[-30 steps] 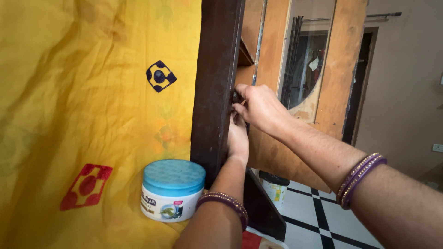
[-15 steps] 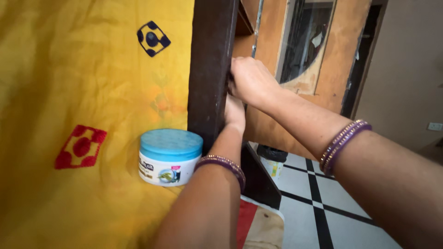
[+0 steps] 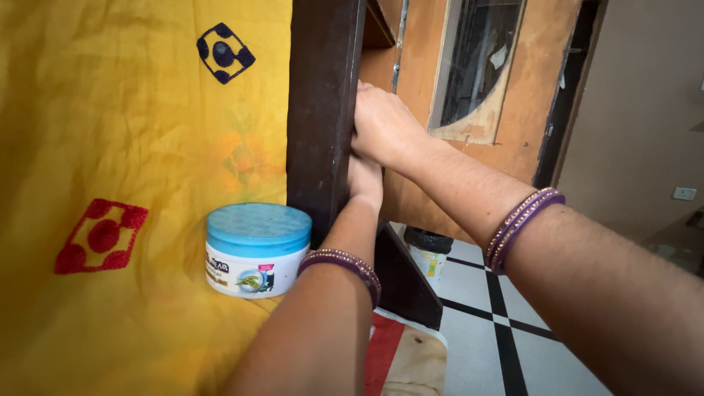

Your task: The person uses a screwdriver to remove screws from the side of a wooden cabinet. They work on multiple fasteners along the vertical edge, then detach and set aside a wooden door panel from the cabinet frame.

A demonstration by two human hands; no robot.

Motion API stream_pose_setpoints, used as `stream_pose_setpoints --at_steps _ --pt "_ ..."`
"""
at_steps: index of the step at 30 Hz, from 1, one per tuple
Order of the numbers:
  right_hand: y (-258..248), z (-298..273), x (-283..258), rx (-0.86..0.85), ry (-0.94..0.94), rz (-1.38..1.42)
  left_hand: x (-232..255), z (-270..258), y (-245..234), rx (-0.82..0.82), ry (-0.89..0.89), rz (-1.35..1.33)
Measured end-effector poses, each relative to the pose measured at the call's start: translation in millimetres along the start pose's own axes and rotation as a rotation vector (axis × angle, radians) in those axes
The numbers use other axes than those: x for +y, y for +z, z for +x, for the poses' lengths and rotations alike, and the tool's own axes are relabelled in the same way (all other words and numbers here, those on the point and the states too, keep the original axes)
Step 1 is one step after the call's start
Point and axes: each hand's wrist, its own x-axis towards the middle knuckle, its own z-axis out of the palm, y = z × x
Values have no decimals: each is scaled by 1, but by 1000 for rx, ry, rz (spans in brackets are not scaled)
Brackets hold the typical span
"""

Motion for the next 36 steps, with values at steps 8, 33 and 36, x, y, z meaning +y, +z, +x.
stream_pose_setpoints --at_steps 8,33,36 --pt "-5 -5 -3 51 105 113 6 0 -24 -48 290 614" --pt "1 -17 -9 150 133 16 11 -1 -37 16 72 116" --pt "-1 -12 -10 111 158 2 11 -4 -44 -49 86 229"
